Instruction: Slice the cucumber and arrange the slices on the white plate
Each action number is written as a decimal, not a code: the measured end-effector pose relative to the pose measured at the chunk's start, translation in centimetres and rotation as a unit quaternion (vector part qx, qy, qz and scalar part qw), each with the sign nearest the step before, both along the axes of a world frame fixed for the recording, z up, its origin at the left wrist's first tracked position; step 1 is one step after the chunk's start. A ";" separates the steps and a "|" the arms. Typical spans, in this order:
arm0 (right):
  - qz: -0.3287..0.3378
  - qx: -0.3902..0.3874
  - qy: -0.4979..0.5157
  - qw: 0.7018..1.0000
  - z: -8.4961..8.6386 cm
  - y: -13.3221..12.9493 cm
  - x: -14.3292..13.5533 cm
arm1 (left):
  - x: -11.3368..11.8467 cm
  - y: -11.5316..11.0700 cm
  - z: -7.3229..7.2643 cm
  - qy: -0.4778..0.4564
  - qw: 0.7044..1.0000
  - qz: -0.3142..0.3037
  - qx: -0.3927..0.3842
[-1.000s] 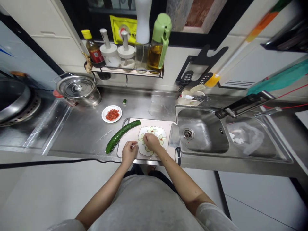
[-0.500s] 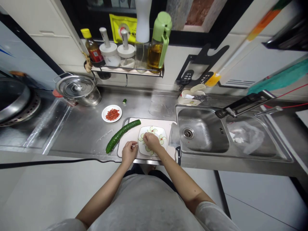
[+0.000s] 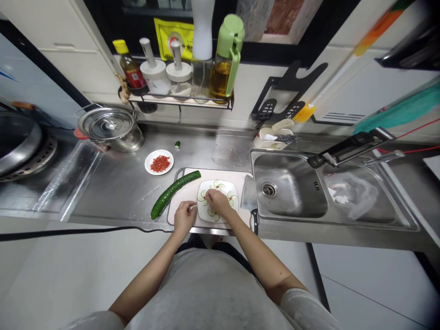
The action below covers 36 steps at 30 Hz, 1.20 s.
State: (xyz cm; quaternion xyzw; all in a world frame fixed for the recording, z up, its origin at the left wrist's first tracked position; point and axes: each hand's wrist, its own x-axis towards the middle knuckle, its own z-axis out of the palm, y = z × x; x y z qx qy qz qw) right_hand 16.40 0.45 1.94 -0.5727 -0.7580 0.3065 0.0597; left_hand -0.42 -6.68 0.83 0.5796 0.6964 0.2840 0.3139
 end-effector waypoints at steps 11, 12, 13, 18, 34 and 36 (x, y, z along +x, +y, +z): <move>-0.224 0.095 0.120 0.963 2.3 -0.3 7.4 | -0.7 0.2 -0.5 -0.034 0.999 0.038 -0.016; -0.256 0.114 0.126 0.952 2.5 -0.5 8.7 | -0.8 0.2 -0.6 -0.038 0.998 0.043 -0.018; -0.284 0.131 0.131 0.941 2.6 -0.9 9.9 | -0.9 0.2 -0.7 -0.043 0.998 0.047 -0.020; -0.383 0.145 0.138 0.902 2.4 -3.3 14.2 | -1.1 0.0 -1.1 -0.079 0.995 0.052 -0.037; -0.253 -0.082 -0.010 0.964 1.6 -7.9 9.6 | 0.1 -0.4 -1.9 -0.179 0.978 0.010 -0.111; -0.248 -0.094 -0.018 0.964 1.2 -7.9 9.2 | 0.2 -0.3 -2.0 -0.177 0.978 0.016 -0.111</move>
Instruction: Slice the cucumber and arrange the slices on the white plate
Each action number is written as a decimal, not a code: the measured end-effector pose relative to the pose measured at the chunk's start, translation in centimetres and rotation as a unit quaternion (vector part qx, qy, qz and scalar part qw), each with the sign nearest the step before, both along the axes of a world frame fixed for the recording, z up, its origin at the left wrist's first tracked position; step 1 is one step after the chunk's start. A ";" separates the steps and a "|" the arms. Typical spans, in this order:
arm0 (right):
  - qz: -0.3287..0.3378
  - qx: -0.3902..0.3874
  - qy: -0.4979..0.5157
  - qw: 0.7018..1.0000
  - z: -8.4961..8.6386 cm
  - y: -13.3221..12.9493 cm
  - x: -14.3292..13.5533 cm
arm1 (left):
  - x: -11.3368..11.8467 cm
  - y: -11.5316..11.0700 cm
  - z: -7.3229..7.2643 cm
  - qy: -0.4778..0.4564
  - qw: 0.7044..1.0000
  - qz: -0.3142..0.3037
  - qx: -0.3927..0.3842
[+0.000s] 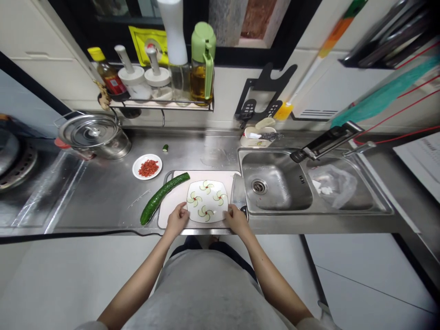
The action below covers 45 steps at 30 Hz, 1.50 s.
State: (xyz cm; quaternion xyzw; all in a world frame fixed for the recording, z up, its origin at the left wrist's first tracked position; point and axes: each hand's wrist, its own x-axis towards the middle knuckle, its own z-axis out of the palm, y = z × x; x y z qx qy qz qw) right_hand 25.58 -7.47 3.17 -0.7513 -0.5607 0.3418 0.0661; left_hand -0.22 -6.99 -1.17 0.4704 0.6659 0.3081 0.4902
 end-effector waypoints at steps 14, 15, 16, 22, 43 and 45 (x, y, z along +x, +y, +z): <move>-0.032 -0.002 0.019 0.999 -1.6 0.1 -0.7 | 1.2 0.8 0.1 -0.123 0.990 0.020 -0.071; -0.037 -0.001 0.026 0.999 -1.7 0.1 -0.8 | 1.3 0.8 0.2 -0.127 0.989 0.024 -0.070; -0.041 0.000 0.035 0.999 -1.7 0.0 -0.8 | 1.3 0.7 0.3 -0.131 0.989 0.029 -0.068; -0.066 0.046 0.105 0.991 -0.6 -0.8 -0.4 | 1.1 -0.2 2.3 -0.168 0.983 0.046 -0.061; -0.161 0.066 0.388 0.905 3.7 -3.7 -0.4 | 0.1 -2.6 7.4 -0.275 0.956 0.050 -0.092; -0.161 0.063 0.386 0.906 3.8 -3.7 -0.4 | 0.2 -2.5 7.4 -0.278 0.955 0.053 -0.091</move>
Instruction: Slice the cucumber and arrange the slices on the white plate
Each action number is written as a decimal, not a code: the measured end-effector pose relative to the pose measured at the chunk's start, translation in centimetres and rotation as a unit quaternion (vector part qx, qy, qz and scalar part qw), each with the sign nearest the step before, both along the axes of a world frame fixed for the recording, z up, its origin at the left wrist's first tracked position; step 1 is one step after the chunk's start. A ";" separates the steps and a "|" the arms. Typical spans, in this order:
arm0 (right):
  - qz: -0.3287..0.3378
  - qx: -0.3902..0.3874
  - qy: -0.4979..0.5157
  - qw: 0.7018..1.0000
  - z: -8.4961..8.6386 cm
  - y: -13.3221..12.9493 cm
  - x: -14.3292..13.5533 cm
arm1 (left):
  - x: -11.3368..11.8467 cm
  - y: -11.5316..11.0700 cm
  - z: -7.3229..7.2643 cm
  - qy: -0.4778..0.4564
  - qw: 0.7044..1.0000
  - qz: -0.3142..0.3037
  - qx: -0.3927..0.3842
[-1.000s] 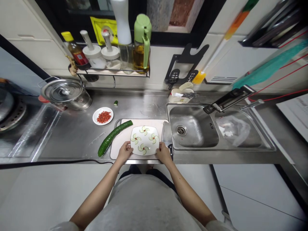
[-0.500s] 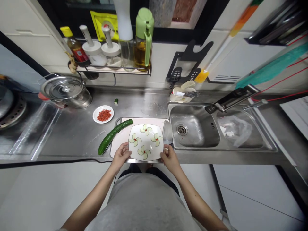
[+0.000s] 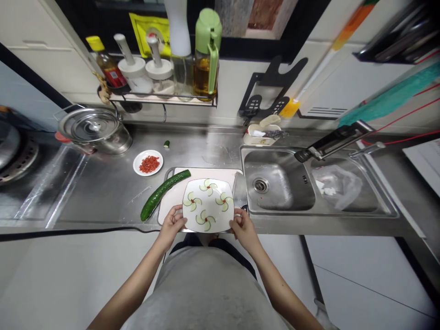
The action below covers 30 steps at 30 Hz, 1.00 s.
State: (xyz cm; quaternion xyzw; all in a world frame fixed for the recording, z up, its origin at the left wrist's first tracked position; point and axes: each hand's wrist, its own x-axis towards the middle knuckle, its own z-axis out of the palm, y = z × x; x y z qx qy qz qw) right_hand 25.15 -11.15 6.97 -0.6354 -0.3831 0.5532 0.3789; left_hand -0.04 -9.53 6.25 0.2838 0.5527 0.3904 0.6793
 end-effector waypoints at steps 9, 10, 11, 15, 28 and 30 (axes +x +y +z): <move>0.003 0.004 0.002 1.000 -0.3 0.4 0.1 | 0.2 0.3 0.0 -0.003 1.000 0.016 0.005; 0.002 0.004 0.003 1.000 -0.3 0.4 0.1 | 0.2 0.3 -0.1 -0.003 1.000 0.019 0.006; 0.002 0.005 0.004 1.000 -0.2 0.5 0.1 | 0.2 0.4 -0.1 -0.003 1.000 0.022 0.007; -0.001 0.000 0.006 1.000 0.0 0.8 -0.1 | 0.3 0.5 -0.2 -0.005 0.999 0.039 0.001; -0.119 -0.058 0.217 0.967 1.0 1.3 -1.8 | 1.7 0.6 1.6 -0.042 0.998 0.050 0.006; -0.169 -0.065 0.244 0.953 1.0 0.9 -2.0 | 2.4 0.4 1.7 -0.048 0.998 0.031 0.007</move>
